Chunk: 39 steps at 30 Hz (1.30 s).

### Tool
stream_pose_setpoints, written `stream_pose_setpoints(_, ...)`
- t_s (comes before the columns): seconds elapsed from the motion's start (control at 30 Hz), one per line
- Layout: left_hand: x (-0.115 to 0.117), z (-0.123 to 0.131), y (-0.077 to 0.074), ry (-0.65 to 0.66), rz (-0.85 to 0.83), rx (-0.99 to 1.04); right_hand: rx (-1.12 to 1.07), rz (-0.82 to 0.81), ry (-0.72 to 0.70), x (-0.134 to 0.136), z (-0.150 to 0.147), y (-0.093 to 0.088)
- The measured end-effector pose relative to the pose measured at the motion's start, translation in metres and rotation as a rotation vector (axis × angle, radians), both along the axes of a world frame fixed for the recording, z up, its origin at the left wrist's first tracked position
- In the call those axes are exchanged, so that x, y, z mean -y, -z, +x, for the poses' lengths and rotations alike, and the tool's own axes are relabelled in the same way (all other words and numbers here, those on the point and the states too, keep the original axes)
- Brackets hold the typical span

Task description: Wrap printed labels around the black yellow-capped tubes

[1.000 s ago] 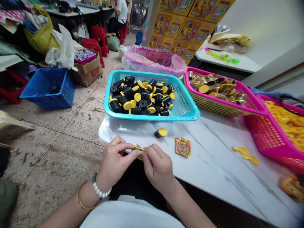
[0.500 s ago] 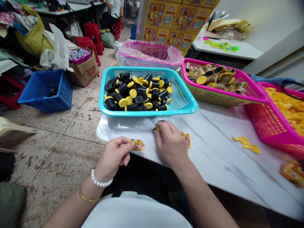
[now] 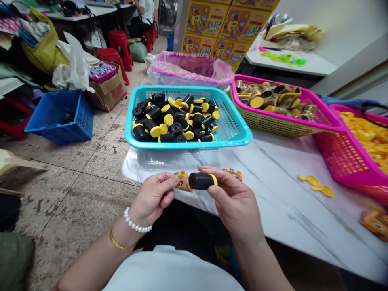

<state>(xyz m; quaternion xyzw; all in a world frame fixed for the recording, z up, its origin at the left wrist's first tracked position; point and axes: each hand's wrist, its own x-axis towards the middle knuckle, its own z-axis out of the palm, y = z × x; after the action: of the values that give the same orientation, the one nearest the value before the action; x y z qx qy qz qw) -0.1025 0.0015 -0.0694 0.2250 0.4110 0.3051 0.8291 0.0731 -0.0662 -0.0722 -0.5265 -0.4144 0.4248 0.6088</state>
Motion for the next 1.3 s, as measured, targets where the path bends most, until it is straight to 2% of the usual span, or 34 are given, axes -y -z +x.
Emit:
stream_pose_setpoints(0.07, 0.000, 0.001, -0.001, -0.011, -0.023, 0.035, 0.058, -0.016, 0.006, 0.000, -0.002, -0.001)
stream_pose_setpoints(0.23, -0.001, 0.001, 0.000, -0.017, -0.068, 0.119, 0.299, 0.028, 0.123, 0.004, -0.004, -0.005)
stream_pose_setpoints(0.33, -0.002, 0.000, 0.002, -0.020, -0.070, 0.144, 0.392, 0.046, 0.114, 0.004, -0.006, -0.010)
stream_pose_setpoints(0.43, -0.003, -0.001, 0.005, 0.000, -0.058, 0.164, 0.356, 0.010, 0.065, 0.001, -0.006, -0.014)
stream_pose_setpoints(0.63, -0.005, -0.003, 0.006, 0.056, -0.061, 0.207, 0.069, -0.097, -0.085, -0.010, -0.004, -0.014)
stream_pose_setpoints(0.73, -0.005, -0.003, 0.007, 0.051, -0.076, 0.202, -0.027, -0.145, -0.095, -0.013, -0.006, -0.013)
stream_pose_setpoints(0.87, -0.005, -0.002, 0.009, 0.042, -0.081, 0.197, 0.068, -0.179, -0.045, -0.011, -0.009, -0.015)
stream_pose_setpoints(1.1, -0.005, -0.001, 0.009, 0.033, -0.050, 0.168, 0.452, -0.035, 0.117, -0.005, -0.015, -0.014)
stream_pose_setpoints(1.17, -0.004, -0.001, 0.010, 0.042, -0.017, 0.139, 0.408, -0.040, 0.107, -0.005, -0.014, -0.014)
stream_pose_setpoints(1.3, -0.003, -0.002, 0.012, 0.073, 0.032, 0.106, 0.179, -0.136, -0.008, -0.009, -0.012, -0.015)
